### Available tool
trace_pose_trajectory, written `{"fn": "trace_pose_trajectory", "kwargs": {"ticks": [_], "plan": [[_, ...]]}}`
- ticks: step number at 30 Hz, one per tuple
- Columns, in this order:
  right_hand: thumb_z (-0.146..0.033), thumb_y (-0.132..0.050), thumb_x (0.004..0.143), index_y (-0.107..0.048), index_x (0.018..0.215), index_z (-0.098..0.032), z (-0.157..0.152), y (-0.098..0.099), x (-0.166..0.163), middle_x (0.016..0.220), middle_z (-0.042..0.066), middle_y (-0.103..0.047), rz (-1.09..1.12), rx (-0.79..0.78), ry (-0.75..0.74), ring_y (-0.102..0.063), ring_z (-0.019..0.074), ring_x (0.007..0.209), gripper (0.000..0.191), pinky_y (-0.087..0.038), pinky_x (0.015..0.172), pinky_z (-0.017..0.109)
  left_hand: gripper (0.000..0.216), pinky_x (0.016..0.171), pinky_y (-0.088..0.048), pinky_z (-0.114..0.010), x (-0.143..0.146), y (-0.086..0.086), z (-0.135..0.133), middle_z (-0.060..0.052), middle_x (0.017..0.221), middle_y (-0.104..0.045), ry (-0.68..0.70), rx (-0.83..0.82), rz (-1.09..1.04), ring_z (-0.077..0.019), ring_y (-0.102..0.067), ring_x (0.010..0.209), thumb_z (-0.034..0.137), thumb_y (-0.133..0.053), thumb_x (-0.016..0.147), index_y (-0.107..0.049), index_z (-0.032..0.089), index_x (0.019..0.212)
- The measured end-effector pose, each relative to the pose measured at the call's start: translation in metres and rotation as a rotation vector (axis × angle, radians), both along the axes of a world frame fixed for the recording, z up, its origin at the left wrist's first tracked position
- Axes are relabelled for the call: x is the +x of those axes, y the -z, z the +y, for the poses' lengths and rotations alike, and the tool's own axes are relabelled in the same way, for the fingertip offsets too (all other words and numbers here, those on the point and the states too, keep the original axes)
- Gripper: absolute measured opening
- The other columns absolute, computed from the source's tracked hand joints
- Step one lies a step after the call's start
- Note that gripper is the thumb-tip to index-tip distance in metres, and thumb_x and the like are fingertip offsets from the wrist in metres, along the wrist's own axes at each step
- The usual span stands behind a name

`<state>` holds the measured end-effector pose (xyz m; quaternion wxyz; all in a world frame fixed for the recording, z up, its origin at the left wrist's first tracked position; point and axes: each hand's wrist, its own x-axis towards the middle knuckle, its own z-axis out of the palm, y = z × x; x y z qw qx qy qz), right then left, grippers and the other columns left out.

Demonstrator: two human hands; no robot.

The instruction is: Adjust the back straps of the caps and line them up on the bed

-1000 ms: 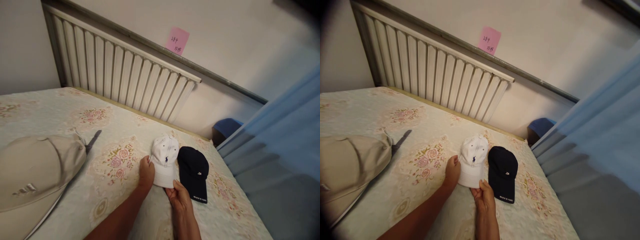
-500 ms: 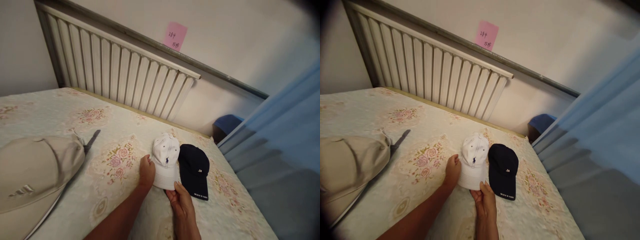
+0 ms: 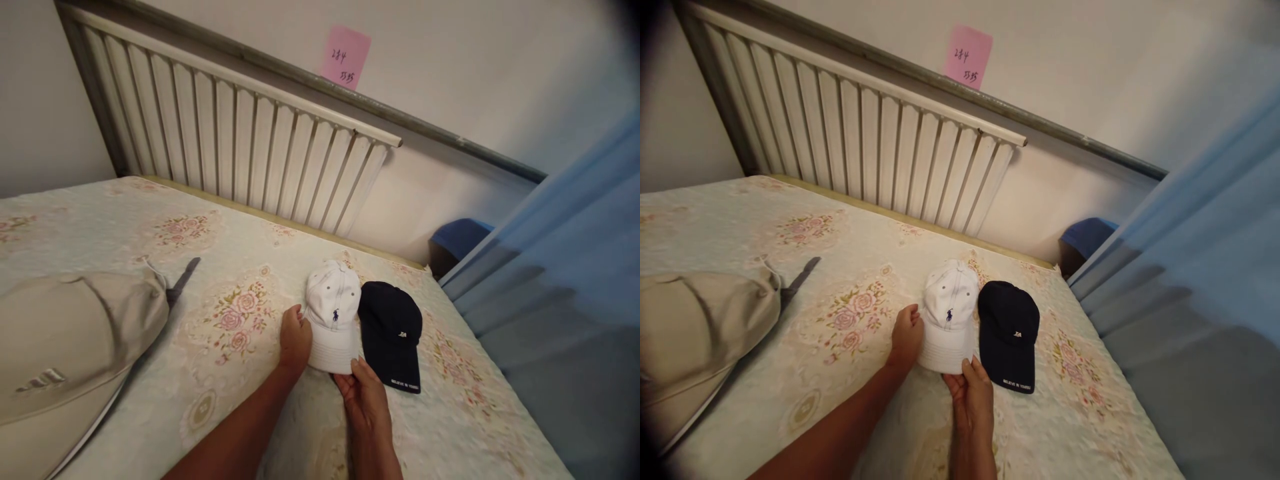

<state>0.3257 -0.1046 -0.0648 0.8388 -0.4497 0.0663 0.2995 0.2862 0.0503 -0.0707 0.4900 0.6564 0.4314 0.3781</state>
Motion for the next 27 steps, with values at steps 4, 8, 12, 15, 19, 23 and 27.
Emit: {"fn": "trace_pose_trajectory", "kwargs": {"ticks": [4, 8, 12, 15, 19, 23, 27], "plan": [[-0.026, -0.078, 0.058, -0.048, 0.114, -0.013, -0.004, 0.002, -0.001, 0.074, 0.001, -0.071, -0.1, -0.162, 0.021, -0.067, 0.0161, 0.062, 0.065, -0.057, 0.065, 0.031, 0.038, 0.089, -0.047, -0.036, 0.002, 0.005, -0.001, -0.015, 0.106, -0.061, -0.014, 0.071, 0.017, -0.0215, -0.06, 0.097, 0.01, -0.044, 0.077, -0.056, 0.008, 0.113], [-0.037, -0.067, 0.068, -0.036, 0.132, -0.009, -0.02, 0.005, -0.011, 0.06, -0.003, -0.066, -0.306, -0.513, 0.063, -0.065, 0.0176, 0.053, 0.076, -0.055, 0.057, 0.031, 0.039, 0.09, -0.047, -0.035, 0.002, 0.009, 0.0, -0.014, 0.104, -0.061, -0.012, 0.108, 0.014, -0.0209, -0.059, 0.097, 0.008, -0.044, 0.075, -0.056, 0.01, 0.112], [-0.044, -0.057, 0.074, -0.052, 0.119, -0.013, -0.049, 0.016, -0.037, 0.079, 0.005, -0.072, -0.571, -0.725, -0.013, -0.069, 0.0209, 0.07, 0.055, -0.055, 0.071, 0.034, 0.041, 0.089, -0.048, -0.035, 0.001, 0.013, 0.001, -0.013, 0.105, -0.061, 0.0, 0.147, -0.008, -0.0196, -0.06, 0.097, 0.006, -0.042, 0.074, -0.055, 0.012, 0.113], [-0.042, -0.055, 0.077, -0.058, 0.112, -0.014, -0.07, 0.034, -0.061, 0.109, 0.013, -0.068, -0.794, -0.808, -0.062, -0.066, 0.0252, 0.099, 0.045, -0.052, 0.089, 0.038, 0.043, 0.09, -0.048, -0.036, -0.001, 0.015, 0.0, -0.014, 0.107, -0.06, -0.002, 0.18, -0.005, -0.0197, -0.059, 0.098, 0.005, -0.038, 0.075, -0.053, 0.012, 0.115], [-0.03, -0.046, 0.082, -0.061, 0.115, -0.016, -0.08, 0.061, -0.089, 0.123, 0.014, -0.062, -1.313, -0.876, -0.022, -0.055, 0.0281, 0.117, 0.038, -0.044, 0.1, 0.048, 0.046, 0.1, -0.042, -0.04, -0.01, 0.015, -0.008, -0.016, 0.112, -0.057, 0.047, 0.268, 0.052, -0.0221, -0.053, 0.111, 0.002, -0.038, 0.073, -0.052, 0.01, 0.117], [-0.023, -0.039, 0.088, -0.061, 0.116, -0.015, -0.073, 0.068, -0.101, 0.128, 0.014, -0.059, -1.54, -0.96, -0.115, -0.049, 0.0268, 0.124, 0.038, -0.04, 0.104, 0.049, 0.049, 0.107, -0.035, -0.041, -0.033, 0.014, -0.027, -0.017, 0.121, -0.055, 0.135, 0.362, 0.14, -0.0229, -0.047, 0.121, 0.003, -0.039, 0.074, -0.051, 0.008, 0.121], [-0.021, -0.038, 0.086, -0.06, 0.118, -0.011, -0.069, 0.057, -0.102, 0.13, 0.017, -0.056, -1.56, -1.009, -0.178, -0.047, 0.0287, 0.125, 0.04, -0.036, 0.106, 0.05, 0.05, 0.11, -0.032, -0.04, -0.074, 0.014, -0.055, -0.02, 0.129, -0.053, 0.219, 0.425, 0.235, -0.0239, -0.044, 0.126, 0.003, -0.035, 0.077, -0.051, 0.005, 0.124]]}}
